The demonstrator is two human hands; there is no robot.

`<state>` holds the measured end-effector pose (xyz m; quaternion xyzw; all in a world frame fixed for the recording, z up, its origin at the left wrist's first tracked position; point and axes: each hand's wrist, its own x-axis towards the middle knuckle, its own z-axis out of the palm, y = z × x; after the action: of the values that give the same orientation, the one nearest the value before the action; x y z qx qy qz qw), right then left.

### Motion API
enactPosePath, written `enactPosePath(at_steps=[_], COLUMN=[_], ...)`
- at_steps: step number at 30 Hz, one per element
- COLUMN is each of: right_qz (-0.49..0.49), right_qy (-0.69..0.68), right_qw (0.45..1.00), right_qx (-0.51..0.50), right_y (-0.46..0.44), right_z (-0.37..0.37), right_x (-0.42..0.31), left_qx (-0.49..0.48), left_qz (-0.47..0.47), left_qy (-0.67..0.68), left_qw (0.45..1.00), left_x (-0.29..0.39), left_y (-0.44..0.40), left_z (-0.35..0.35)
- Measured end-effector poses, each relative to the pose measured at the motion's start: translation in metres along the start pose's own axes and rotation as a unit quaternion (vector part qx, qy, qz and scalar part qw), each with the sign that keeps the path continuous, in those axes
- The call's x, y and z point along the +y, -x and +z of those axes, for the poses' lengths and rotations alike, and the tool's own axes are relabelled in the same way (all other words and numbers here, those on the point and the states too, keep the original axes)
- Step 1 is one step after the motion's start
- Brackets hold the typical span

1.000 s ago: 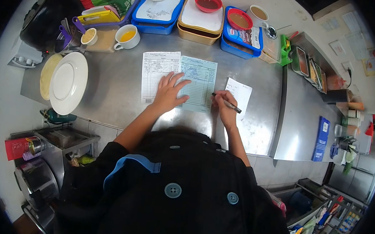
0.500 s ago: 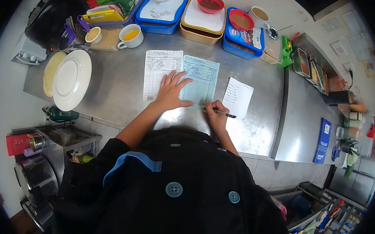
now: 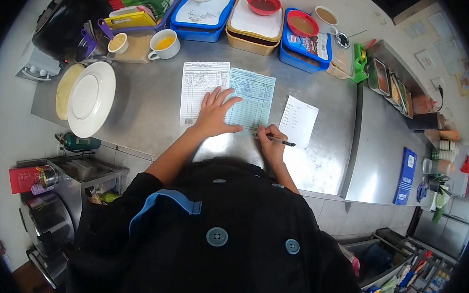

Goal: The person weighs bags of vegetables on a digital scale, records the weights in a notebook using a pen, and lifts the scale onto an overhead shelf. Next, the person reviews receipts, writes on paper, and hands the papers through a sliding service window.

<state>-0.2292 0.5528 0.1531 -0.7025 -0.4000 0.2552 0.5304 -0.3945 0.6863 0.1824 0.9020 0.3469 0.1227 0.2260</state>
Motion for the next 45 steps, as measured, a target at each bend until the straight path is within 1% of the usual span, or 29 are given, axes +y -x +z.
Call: enactPosePath(at_steps=[25, 29, 32, 35, 38, 40, 45], right_qz=[0.014, 0.016, 0.006, 0.019, -0.001, 0.006, 0.001], right_qy=[0.029, -0.013, 0.009, 0.007, 0.027, 0.034, 0.031], right_qw=[0.999, 1.0, 1.0, 1.0, 0.999, 0.999, 0.999], right_qx=[0.001, 0.002, -0.008, -0.009, -0.033, -0.01, 0.012], right_y=[0.0, -0.001, -0.001, -0.001, 0.0, 0.0, 0.0], right_z=[-0.004, -0.001, 0.0, -0.002, -0.001, 0.0, 0.0], right_x=[0.0, 0.0, -0.005, -0.002, 0.0, -0.004, -0.001], left_qx=[0.006, 0.006, 0.008, 0.007, 0.008, 0.006, 0.004], left_qz=[0.004, 0.006, 0.006, 0.006, 0.007, 0.006, 0.004], left_qy=[-0.009, -0.005, -0.006, -0.008, -0.007, -0.007, -0.008], left_qw=[1.0, 1.0, 1.0, 1.0, 1.0, 1.0, 1.0], left_x=[-0.001, -0.001, -0.001, -0.001, -0.002, -0.001, -0.002], left_y=[0.0, 0.0, 0.0, 0.0, 0.0, 0.0, 0.0], left_z=[0.003, 0.002, 0.001, 0.002, 0.001, 0.001, 0.001])
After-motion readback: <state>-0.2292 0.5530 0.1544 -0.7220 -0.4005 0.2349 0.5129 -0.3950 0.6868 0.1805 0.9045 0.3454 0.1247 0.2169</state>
